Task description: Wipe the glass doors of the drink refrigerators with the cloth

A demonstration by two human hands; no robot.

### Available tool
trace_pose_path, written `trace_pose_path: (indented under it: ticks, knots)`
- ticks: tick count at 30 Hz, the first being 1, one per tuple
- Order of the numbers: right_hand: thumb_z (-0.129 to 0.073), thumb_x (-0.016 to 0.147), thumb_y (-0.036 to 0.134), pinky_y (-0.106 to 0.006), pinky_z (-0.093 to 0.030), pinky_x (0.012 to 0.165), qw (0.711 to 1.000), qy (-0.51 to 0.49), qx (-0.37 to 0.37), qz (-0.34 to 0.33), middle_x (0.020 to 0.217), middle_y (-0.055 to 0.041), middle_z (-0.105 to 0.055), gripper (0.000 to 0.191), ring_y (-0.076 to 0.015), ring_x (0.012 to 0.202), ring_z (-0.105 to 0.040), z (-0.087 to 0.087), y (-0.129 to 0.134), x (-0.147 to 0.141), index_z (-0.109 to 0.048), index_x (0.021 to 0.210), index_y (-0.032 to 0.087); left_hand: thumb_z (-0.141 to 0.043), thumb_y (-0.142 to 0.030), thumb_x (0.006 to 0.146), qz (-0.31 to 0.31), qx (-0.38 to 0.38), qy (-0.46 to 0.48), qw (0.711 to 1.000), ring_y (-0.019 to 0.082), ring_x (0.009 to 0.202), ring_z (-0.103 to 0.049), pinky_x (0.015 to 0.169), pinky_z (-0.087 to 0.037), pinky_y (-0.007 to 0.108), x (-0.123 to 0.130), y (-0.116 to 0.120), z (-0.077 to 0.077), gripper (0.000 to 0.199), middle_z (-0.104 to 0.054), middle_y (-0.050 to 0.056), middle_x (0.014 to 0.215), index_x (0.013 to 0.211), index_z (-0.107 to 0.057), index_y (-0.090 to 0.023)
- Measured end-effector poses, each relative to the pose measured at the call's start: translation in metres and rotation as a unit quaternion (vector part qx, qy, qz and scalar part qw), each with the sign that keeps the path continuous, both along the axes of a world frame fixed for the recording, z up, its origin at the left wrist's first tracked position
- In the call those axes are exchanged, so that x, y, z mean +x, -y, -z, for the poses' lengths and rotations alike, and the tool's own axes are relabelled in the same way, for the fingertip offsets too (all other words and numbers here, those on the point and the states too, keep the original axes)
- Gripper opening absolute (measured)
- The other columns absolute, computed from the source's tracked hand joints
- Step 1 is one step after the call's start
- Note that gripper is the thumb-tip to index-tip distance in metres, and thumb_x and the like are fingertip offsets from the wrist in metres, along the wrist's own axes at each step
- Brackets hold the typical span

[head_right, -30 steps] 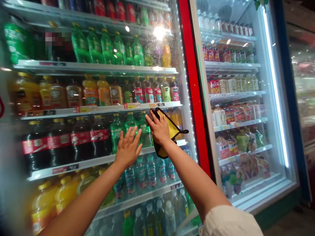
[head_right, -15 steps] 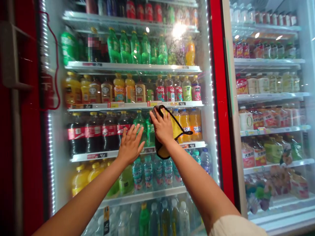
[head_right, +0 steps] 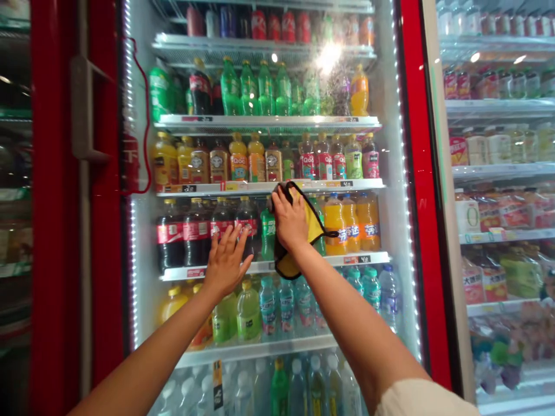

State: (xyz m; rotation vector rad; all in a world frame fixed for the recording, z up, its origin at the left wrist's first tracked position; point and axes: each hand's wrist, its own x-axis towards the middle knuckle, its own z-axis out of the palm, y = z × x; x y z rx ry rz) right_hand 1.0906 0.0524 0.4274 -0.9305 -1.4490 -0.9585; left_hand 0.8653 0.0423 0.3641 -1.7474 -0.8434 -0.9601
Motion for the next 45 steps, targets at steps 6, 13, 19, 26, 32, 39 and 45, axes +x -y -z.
trace_pose_path:
  ticks: [6, 13, 19, 26, 32, 39, 45]
  knots:
    - [-0.049, 0.101, 0.024, -0.048, -0.032, 0.125, 0.993, 0.113, -0.003, 0.027, 0.148, 0.0002, -0.06, 0.045, -0.0255, 0.146, -0.043, 0.041, 0.012, -0.002, -0.06, 0.144, 0.036, -0.049, -0.045, 0.101, -0.006, 0.007, 0.014, 1.0, 0.03, 0.158, -0.021, 0.131, -0.006, 0.055, -0.027, 0.0, 0.001, 0.078, -0.03, 0.014, 0.168, 0.165, -0.013, -0.019]
    - [-0.043, 0.098, 0.012, -0.058, -0.029, 0.124, 0.999, -0.031, -0.011, 0.035, 0.153, -0.0038, -0.055, 0.057, -0.0314, 0.15, -0.035, 0.031, 0.005, -0.036, -0.054, 0.15, 0.034, -0.051, -0.047, 0.1, -0.007, 0.002, 0.033, 0.999, 0.028, 0.159, -0.019, 0.131, -0.004, 0.053, -0.07, -0.003, 0.001, 0.08, -0.026, 0.013, 0.17, 0.166, -0.013, -0.021]
    - [-0.05, 0.1, 0.024, -0.058, -0.023, 0.126, 0.994, 0.105, -0.013, 0.021, 0.157, -0.0016, -0.051, 0.059, -0.0324, 0.155, -0.026, 0.016, 0.005, -0.116, -0.041, 0.158, 0.036, -0.052, -0.052, 0.099, -0.008, 0.006, 0.029, 1.0, 0.029, 0.159, -0.019, 0.131, -0.004, 0.054, -0.097, 0.0, -0.006, 0.081, -0.03, 0.015, 0.168, 0.165, -0.019, -0.018]
    - [-0.048, 0.101, 0.018, -0.055, -0.027, 0.123, 0.99, 0.128, 0.029, 0.041, 0.153, -0.0027, -0.057, 0.051, -0.0322, 0.154, -0.029, 0.04, -0.001, -0.086, -0.054, 0.149, 0.035, -0.051, -0.051, 0.1, -0.033, 0.015, 0.03, 0.999, 0.03, 0.158, -0.022, 0.131, -0.006, 0.052, -0.132, -0.004, -0.002, 0.078, -0.031, 0.016, 0.168, 0.163, -0.023, -0.017]
    - [-0.05, 0.102, 0.026, -0.063, -0.023, 0.123, 0.997, 0.07, 0.001, 0.027, 0.162, -0.0069, -0.045, 0.054, -0.0399, 0.155, -0.024, 0.011, 0.003, -0.179, -0.047, 0.155, 0.028, -0.051, -0.049, 0.1, -0.065, 0.003, 0.031, 0.997, 0.03, 0.158, -0.021, 0.131, -0.006, 0.055, -0.173, 0.001, -0.002, 0.076, -0.032, 0.015, 0.168, 0.163, -0.023, -0.017]
    - [-0.045, 0.104, 0.019, -0.054, -0.024, 0.126, 0.976, 0.211, -0.016, -0.053, 0.149, -0.0003, -0.061, 0.045, -0.0266, 0.153, -0.034, 0.031, -0.011, -0.207, -0.061, 0.142, 0.037, -0.05, -0.048, 0.099, -0.102, -0.032, 0.048, 0.993, 0.031, 0.159, -0.02, 0.13, -0.007, 0.057, -0.209, 0.005, 0.011, 0.074, -0.032, 0.013, 0.168, 0.163, -0.025, -0.019]
    - [-0.047, 0.101, 0.015, -0.058, -0.024, 0.125, 0.988, 0.151, 0.016, -0.041, 0.148, -0.0085, -0.06, 0.049, -0.0324, 0.155, -0.029, 0.008, -0.009, -0.214, -0.057, 0.148, 0.027, -0.05, -0.05, 0.099, -0.122, -0.035, 0.053, 0.99, 0.031, 0.159, -0.02, 0.13, -0.006, 0.058, -0.236, 0.01, 0.012, 0.076, -0.032, 0.013, 0.168, 0.163, -0.025, -0.018]
